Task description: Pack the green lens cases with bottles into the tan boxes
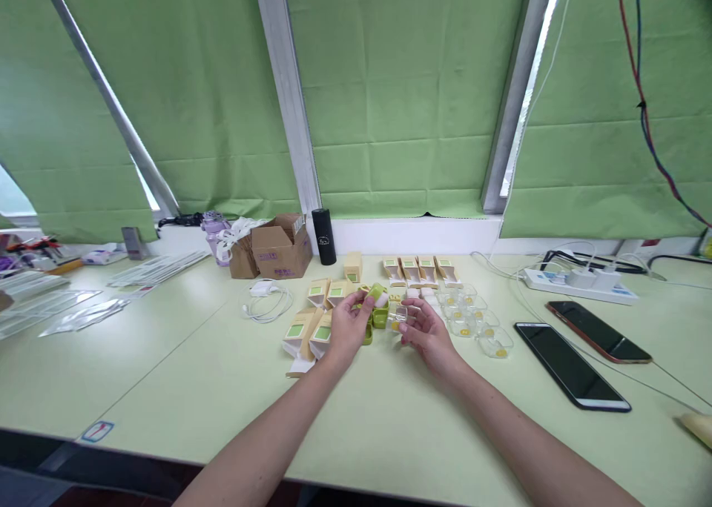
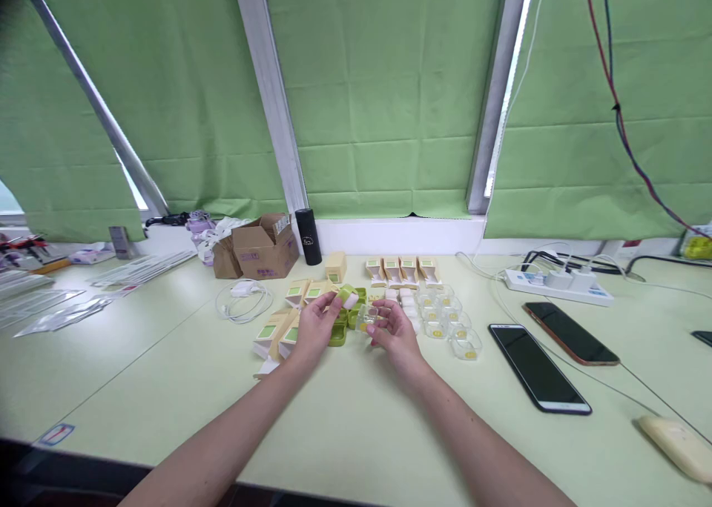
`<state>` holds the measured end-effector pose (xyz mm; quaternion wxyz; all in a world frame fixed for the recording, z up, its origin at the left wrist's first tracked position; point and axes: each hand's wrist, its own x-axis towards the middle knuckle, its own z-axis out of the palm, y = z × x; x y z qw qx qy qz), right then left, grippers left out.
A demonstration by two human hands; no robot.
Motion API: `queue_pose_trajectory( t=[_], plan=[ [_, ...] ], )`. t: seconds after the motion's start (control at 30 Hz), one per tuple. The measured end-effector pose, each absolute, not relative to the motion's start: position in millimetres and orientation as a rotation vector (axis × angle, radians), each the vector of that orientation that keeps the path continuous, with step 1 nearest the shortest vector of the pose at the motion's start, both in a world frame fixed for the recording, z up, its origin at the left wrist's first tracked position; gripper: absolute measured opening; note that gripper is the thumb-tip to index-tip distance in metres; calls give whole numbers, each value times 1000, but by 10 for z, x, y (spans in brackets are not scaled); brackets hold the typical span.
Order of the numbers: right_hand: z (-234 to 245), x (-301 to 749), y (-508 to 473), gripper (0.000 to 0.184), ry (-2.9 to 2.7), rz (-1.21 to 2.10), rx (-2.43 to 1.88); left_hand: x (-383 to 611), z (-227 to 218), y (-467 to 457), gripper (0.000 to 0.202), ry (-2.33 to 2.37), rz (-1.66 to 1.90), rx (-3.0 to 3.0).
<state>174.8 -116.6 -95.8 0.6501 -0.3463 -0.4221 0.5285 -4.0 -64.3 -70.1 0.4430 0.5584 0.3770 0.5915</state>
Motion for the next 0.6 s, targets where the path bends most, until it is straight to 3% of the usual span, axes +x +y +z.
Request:
queue_pose_trajectory(
  t=[0.23,0.6],
  plan=[
    [-987,1733,-1149,73,-958,1221,-804,-38,-706,-645,64,946,1453,1414],
    [-1049,1693,-1162,69,-885,1335,-698,-38,-718,-634,61,948,1454,1419]
  ],
)
